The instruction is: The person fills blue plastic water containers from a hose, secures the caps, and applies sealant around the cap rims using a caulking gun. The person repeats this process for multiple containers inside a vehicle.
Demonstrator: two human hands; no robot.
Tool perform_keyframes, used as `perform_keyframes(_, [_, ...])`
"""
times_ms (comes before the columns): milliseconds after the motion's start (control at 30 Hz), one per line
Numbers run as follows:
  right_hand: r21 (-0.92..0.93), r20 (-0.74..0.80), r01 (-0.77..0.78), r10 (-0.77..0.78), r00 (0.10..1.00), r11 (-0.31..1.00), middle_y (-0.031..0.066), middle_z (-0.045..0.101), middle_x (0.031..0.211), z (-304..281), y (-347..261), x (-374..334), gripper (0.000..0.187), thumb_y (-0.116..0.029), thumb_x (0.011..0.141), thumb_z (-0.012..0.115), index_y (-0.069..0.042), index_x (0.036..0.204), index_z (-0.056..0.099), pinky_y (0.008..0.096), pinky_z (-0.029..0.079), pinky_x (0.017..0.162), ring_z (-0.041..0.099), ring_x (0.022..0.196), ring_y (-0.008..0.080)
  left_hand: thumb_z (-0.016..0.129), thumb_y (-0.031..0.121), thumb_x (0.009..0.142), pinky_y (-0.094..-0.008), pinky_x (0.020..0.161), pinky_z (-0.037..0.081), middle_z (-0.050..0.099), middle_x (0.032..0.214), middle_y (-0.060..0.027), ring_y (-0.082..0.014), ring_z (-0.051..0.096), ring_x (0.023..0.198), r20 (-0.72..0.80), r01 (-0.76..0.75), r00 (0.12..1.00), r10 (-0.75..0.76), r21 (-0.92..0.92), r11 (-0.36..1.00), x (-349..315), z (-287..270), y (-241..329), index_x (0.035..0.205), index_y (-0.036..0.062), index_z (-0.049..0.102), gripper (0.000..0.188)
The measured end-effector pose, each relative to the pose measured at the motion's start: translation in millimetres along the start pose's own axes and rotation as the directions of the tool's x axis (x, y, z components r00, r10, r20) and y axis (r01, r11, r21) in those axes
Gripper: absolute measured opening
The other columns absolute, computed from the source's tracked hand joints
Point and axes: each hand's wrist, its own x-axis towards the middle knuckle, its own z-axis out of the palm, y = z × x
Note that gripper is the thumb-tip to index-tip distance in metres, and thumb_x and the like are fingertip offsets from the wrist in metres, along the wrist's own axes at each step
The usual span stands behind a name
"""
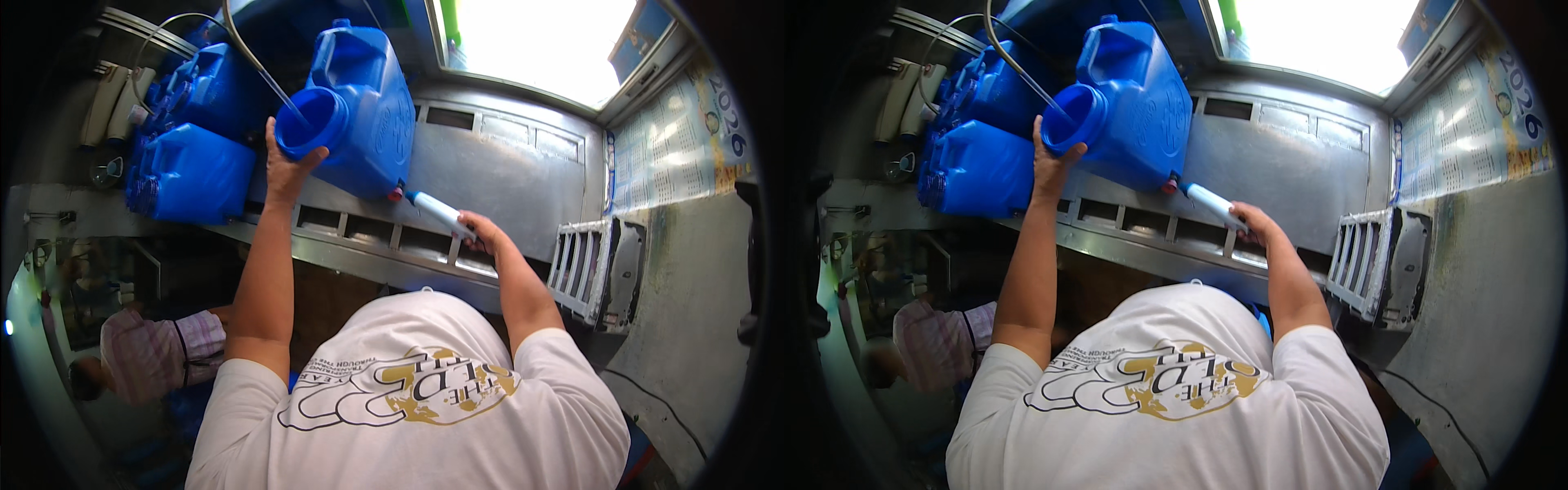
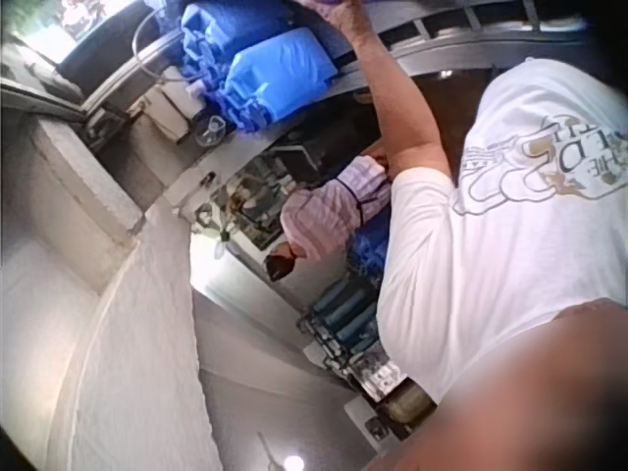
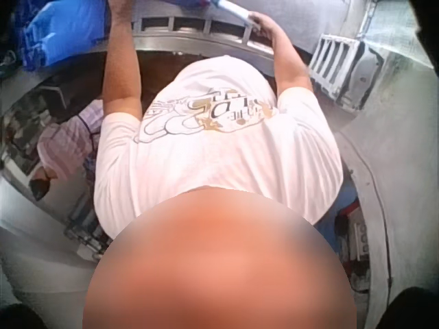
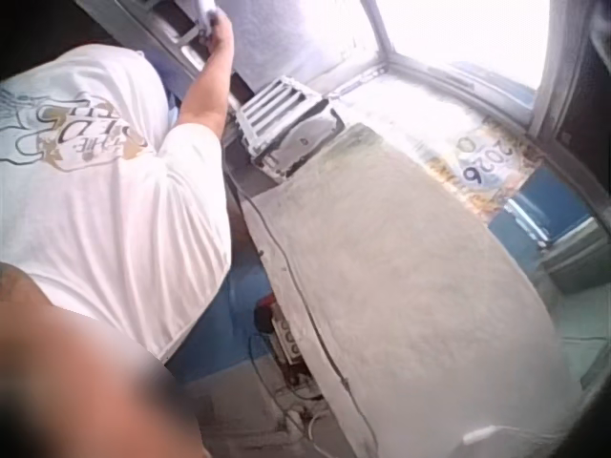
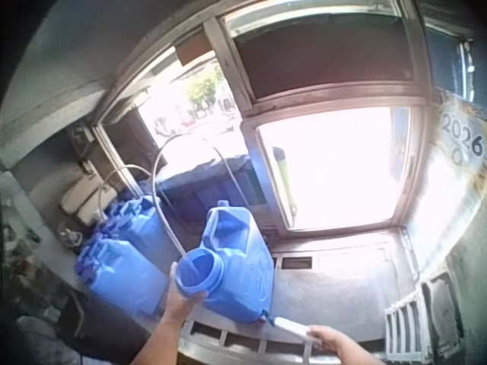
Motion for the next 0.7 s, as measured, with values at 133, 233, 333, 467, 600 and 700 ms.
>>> perform_keyframes(133, [-0.050,-0.023,0.054,-0.055,0.998,0.997,0.0022,0.063,0.093,12.6,15.9,-0.7,0.043,-0.041,0.084,0.063,-0.023,0.123,0.064,0.0258,0.043,0.056,0.049,0.065,0.0133,0.096,0.048,0.056,-0.0399,0.110,0.041,0.049,0.142,-0.0165,-0.0309,0.050,0.131,-0.013,-0.101,0.995,0.101,-0.091,0.991,7.0,-5.6,-6.9,0.157,0.0068,0.012,0.138])
perform_keyframes(233, [-0.180,-0.049,-0.032,0.023,0.999,0.983,-0.0018,0.059,0.107,27.8,7.5,-9.8,0.045,-0.032,0.086,0.071,-0.024,0.130,0.063,0.0318,0.049,0.069,0.054,0.094,0.0138,0.095,0.057,0.051,-0.0408,0.113,0.039,0.044,0.146,-0.0183,-0.0321,0.046,0.136,-0.015,-0.075,0.997,0.074,-0.109,0.991,9.3,-1.0,-19.5,0.156,0.0053,0.010,0.144])
perform_keyframes(333, [-0.214,0.025,0.078,-0.074,0.997,0.974,-0.0016,0.057,0.100,44.0,-8.1,-30.7,0.048,-0.036,0.088,0.068,-0.022,0.134,0.060,0.0267,0.046,0.064,0.052,0.082,0.0122,0.092,0.064,0.048,-0.0425,0.115,0.036,0.038,0.150,-0.0193,-0.0340,0.040,0.140,-0.003,-0.032,0.999,0.032,-0.047,0.998,9.1,1.8,-11.2,0.156,0.0056,0.010,0.148])
perform_keyframes(467, [-0.146,-0.016,0.200,-0.204,0.979,0.969,0.0015,0.059,0.093,47.8,-15.3,-36.7,0.048,-0.036,0.092,0.062,-0.019,0.137,0.056,0.0257,0.042,0.056,0.049,0.063,0.0120,0.092,0.062,0.052,-0.0425,0.114,0.038,0.044,0.148,-0.0181,-0.0324,0.044,0.138,-0.040,-0.099,0.994,0.101,0.028,0.995,9.7,1.1,-15.8,0.157,0.0067,0.009,0.145])
perform_keyframes(600, [0.095,0.042,0.229,-0.234,0.971,0.969,0.0049,0.061,0.096,26.0,-13.5,-73.1,0.053,-0.033,0.093,0.060,-0.018,0.143,0.048,0.0263,0.045,0.055,0.052,0.064,0.0126,0.092,0.063,0.052,-0.0425,0.114,0.037,0.041,0.149,-0.0186,-0.0336,0.042,0.139,-0.046,-0.095,0.994,0.097,0.048,0.994,7.7,1.9,-14.5,0.157,0.0067,0.010,0.145])
perform_keyframes(700, [0.329,0.141,0.295,-0.355,0.924,0.897,0.0081,0.062,0.110,2.8,-13.2,-130.4,0.060,-0.024,0.092,0.056,-0.019,0.149,0.039,0.0288,0.051,0.065,0.055,0.071,0.0127,0.091,0.065,0.051,-0.0429,0.115,0.037,0.040,0.149,-0.0186,-0.0340,0.041,0.139,-0.052,-0.110,0.992,0.111,0.021,0.994,7.4,1.9,-22.9,0.157,0.0067,0.011,0.145])
